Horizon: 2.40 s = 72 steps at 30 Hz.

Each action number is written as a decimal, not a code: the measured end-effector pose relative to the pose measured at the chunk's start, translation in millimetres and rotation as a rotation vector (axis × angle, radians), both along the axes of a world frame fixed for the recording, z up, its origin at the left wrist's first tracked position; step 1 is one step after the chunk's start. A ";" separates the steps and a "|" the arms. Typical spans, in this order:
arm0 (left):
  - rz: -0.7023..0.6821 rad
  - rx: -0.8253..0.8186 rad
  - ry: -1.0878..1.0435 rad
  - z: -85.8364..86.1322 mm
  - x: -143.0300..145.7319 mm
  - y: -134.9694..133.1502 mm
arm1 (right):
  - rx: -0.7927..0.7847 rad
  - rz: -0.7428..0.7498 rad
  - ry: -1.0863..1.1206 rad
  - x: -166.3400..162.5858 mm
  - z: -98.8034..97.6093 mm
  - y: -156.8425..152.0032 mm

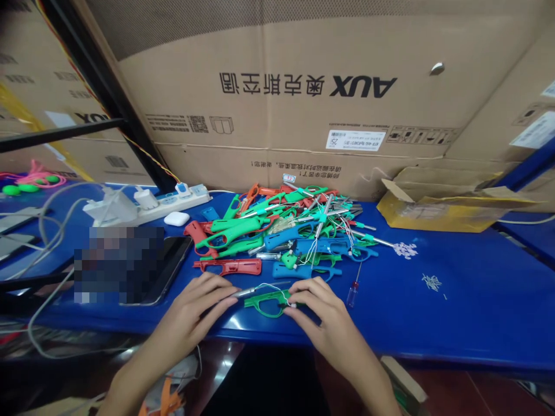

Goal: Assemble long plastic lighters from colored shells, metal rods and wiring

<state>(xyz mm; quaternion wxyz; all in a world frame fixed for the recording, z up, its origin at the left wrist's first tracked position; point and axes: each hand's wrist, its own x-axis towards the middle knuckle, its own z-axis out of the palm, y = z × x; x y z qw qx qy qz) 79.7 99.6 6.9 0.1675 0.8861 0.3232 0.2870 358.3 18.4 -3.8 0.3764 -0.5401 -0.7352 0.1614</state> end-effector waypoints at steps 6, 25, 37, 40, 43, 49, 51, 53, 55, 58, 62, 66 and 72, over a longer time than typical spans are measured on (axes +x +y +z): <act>0.001 0.030 0.070 -3.1 -3.7 -1.7 | -0.051 -0.009 -0.004 -2.8 1.0 0.9; -0.039 0.123 0.177 0.0 -10.2 7.3 | -0.081 0.020 0.026 -1.8 0.5 1.6; -0.153 -0.024 0.299 16.2 -4.8 8.7 | -0.068 -0.003 0.015 -3.1 -4.2 3.2; -0.137 -0.010 0.322 19.0 0.4 7.9 | -0.064 -0.003 0.009 -3.8 -1.4 2.4; -0.124 0.011 0.321 17.4 4.1 6.8 | -0.053 -0.002 0.012 -4.4 -0.1 2.3; -0.061 0.042 0.297 7.5 5.6 0.6 | -0.059 -0.020 0.028 -4.1 -1.9 3.9; -0.044 0.046 0.269 3.3 6.6 -0.6 | -0.061 -0.023 0.041 -3.6 -2.7 4.5; -0.026 0.041 0.230 -1.5 8.4 -0.3 | -0.057 -0.022 0.056 -3.2 -3.2 4.9; -0.014 0.036 0.188 -5.9 10.4 1.3 | -0.060 -0.020 0.073 -2.9 -3.2 5.1; 0.003 0.033 0.138 -9.9 11.8 3.5 | -0.069 -0.006 0.093 -2.5 -2.4 5.2; 0.001 0.026 0.121 -9.1 12.4 2.4 | -0.056 0.009 0.109 -2.4 -1.1 5.5; 0.040 0.014 0.145 -4.8 17.8 -0.8 | -0.069 0.001 0.115 -2.9 0.6 5.6; 0.119 -0.082 0.141 -3.1 23.5 0.3 | -0.039 -0.008 0.121 -4.6 3.9 5.4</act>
